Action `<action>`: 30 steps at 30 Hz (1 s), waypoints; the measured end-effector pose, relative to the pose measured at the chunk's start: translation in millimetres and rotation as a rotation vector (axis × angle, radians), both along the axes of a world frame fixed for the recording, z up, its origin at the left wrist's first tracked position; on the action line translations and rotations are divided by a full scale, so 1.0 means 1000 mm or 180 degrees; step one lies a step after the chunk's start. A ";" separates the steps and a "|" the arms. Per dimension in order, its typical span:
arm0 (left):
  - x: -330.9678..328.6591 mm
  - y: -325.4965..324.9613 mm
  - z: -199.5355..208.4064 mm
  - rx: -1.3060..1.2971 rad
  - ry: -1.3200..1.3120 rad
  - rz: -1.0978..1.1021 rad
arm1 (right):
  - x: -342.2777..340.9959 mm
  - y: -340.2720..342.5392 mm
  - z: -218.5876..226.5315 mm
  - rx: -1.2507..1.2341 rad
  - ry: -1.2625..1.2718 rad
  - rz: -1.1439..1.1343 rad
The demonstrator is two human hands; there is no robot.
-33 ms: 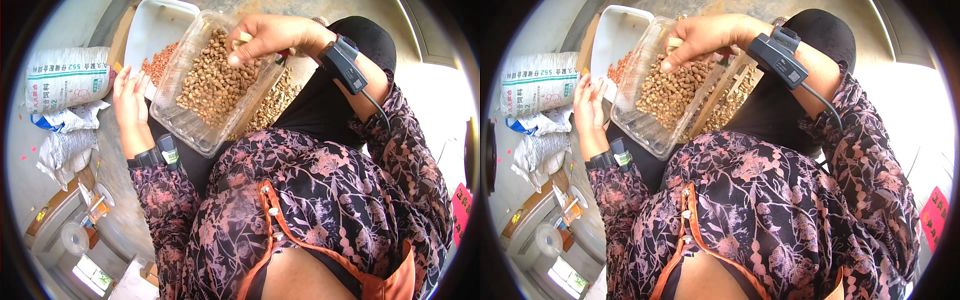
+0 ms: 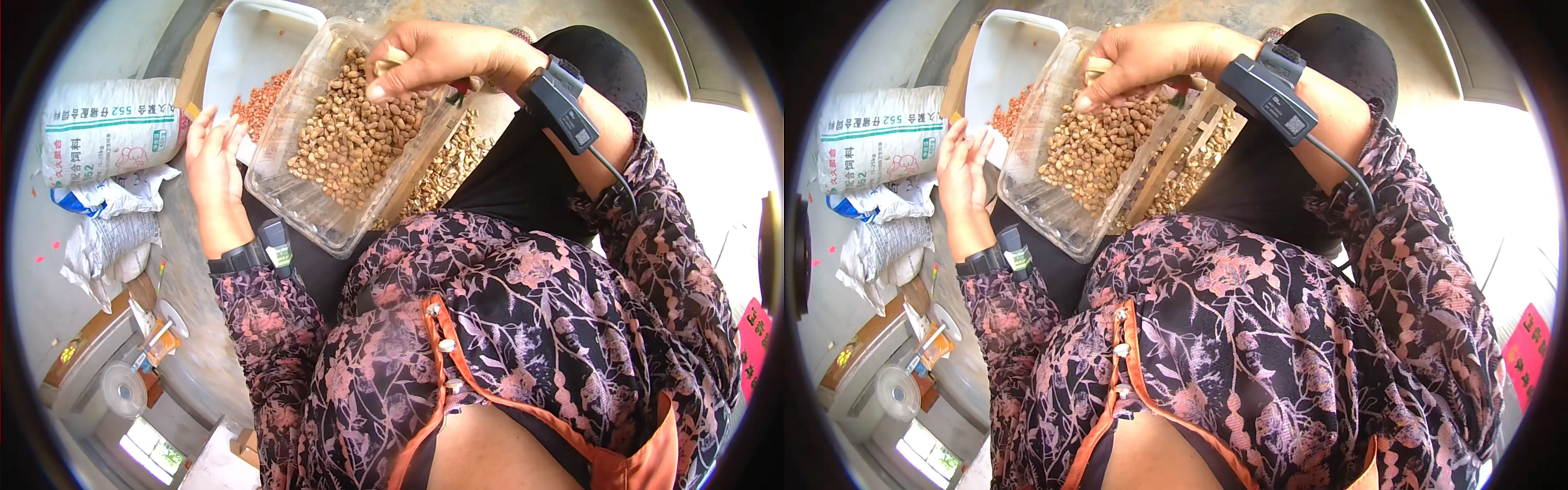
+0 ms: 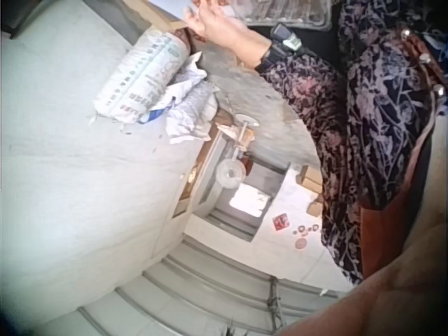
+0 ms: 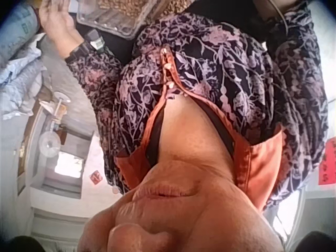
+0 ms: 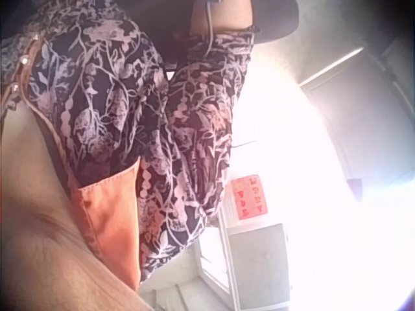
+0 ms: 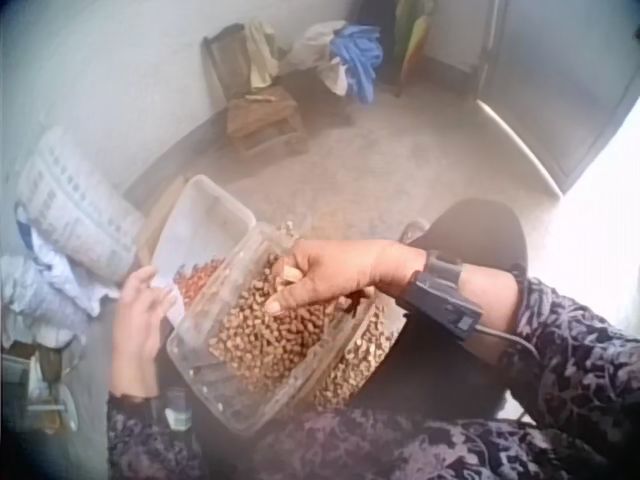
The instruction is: The person uses their hands to crack open peanut shells and extract the nuts, placing the nuts into a clear plastic container and the shells into a separate white bin.
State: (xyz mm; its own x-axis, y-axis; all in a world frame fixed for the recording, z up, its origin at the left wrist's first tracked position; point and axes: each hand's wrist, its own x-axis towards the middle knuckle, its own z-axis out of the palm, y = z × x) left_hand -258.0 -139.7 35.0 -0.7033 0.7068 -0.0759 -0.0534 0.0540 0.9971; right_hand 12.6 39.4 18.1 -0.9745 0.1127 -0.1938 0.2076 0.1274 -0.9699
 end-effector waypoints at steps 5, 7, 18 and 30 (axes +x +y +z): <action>0.026 0.009 -0.039 -0.1024 -0.0057 -0.0957 | 0.018 -0.006 0.022 -0.0075 0.0320 -0.0522; 0.030 0.005 -0.061 -0.1449 0.0141 -0.1025 | 0.019 -0.002 0.016 -0.0228 0.0399 -0.0550; 0.038 -0.015 -0.127 -0.2912 0.0944 -0.1490 | 0.006 -0.010 -0.019 -0.0203 0.0544 -0.0574; 0.047 -0.011 -0.082 -0.1871 -0.0413 -0.1287 | -0.009 -0.017 -0.033 -0.0234 0.0468 -0.0544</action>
